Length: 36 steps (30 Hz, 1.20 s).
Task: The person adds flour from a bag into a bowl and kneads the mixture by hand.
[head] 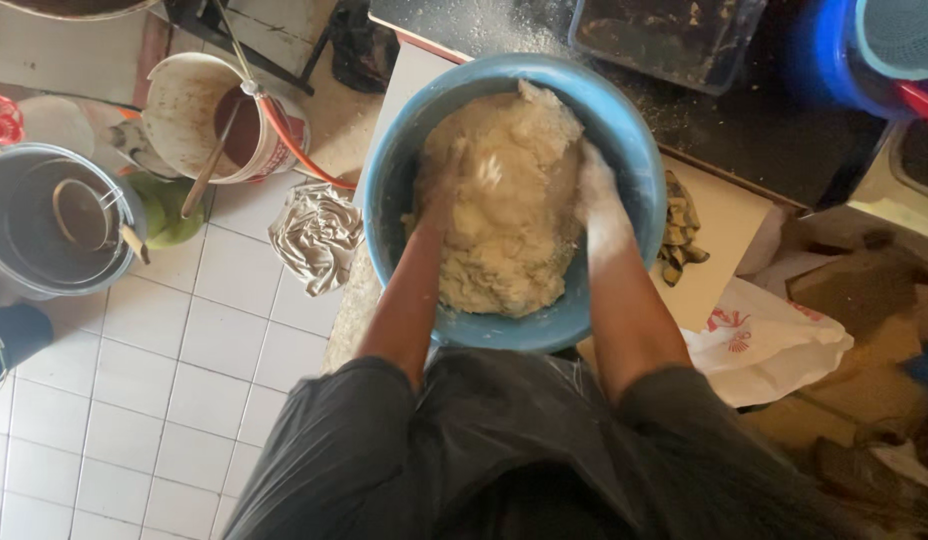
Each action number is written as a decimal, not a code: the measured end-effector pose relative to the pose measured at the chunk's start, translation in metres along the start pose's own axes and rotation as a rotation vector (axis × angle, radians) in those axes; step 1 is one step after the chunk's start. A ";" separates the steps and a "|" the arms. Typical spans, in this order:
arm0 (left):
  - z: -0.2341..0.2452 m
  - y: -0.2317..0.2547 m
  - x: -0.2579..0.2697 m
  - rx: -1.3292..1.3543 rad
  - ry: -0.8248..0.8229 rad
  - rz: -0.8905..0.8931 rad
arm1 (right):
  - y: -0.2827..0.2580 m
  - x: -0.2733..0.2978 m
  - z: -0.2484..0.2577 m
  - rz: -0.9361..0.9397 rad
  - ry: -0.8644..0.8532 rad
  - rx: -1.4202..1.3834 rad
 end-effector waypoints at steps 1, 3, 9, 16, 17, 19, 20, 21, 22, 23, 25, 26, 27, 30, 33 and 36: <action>-0.011 -0.001 -0.009 0.061 -0.017 -0.065 | 0.013 -0.012 -0.011 -0.076 -0.019 -0.030; -0.020 0.004 -0.023 0.183 -0.039 -0.192 | 0.036 -0.027 -0.034 -0.149 -0.069 -0.050; 0.001 -0.003 0.065 0.549 -0.269 -0.176 | 0.082 0.027 -0.055 -0.263 -0.150 -0.093; 0.019 0.014 0.089 0.607 -0.141 -0.398 | 0.052 0.071 -0.044 -0.093 -0.115 -0.075; 0.025 0.003 0.068 0.442 -0.003 -0.360 | 0.038 0.067 -0.036 -0.001 -0.067 -0.030; 0.012 -0.021 0.036 0.220 0.132 -0.283 | 0.018 0.062 -0.004 0.099 0.084 0.060; 0.002 -0.014 0.006 0.172 0.148 -0.282 | 0.006 0.049 0.003 0.127 0.141 0.091; -0.007 -0.007 -0.018 0.125 0.164 -0.282 | 0.002 0.033 0.003 0.100 0.149 0.075; -0.017 -0.006 -0.028 0.077 0.173 -0.275 | 0.006 0.018 -0.002 0.048 0.117 0.029; -0.027 -0.006 -0.031 0.152 0.088 -0.265 | 0.011 0.001 -0.012 0.001 0.082 -0.012; -0.036 -0.014 -0.011 0.296 -0.083 -0.213 | 0.041 -0.006 -0.023 -0.099 0.015 -0.068; -0.033 -0.007 0.000 0.369 -0.163 -0.197 | 0.050 -0.005 -0.030 -0.133 -0.013 -0.086; -0.028 0.002 0.015 0.442 -0.243 -0.181 | 0.063 0.003 -0.035 -0.180 -0.044 -0.109; 0.002 0.029 0.057 0.400 -0.235 -0.208 | 0.077 0.042 -0.047 -0.271 -0.124 -0.175; 0.012 0.031 0.087 0.221 -0.130 -0.139 | 0.074 0.071 -0.058 -0.285 -0.149 -0.210; 0.009 0.026 0.078 0.449 -0.120 -0.125 | 0.048 0.070 -0.060 -0.195 -0.127 -0.208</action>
Point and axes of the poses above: each hand's wrist, its own x-axis away from the middle knuckle, its own z-axis out of the back of the hand, y = z × x, the point moved 7 cm from there along -x, towards the middle knuckle, and after that the axes turned 11 degrees about -x, right-handed, at the moved point
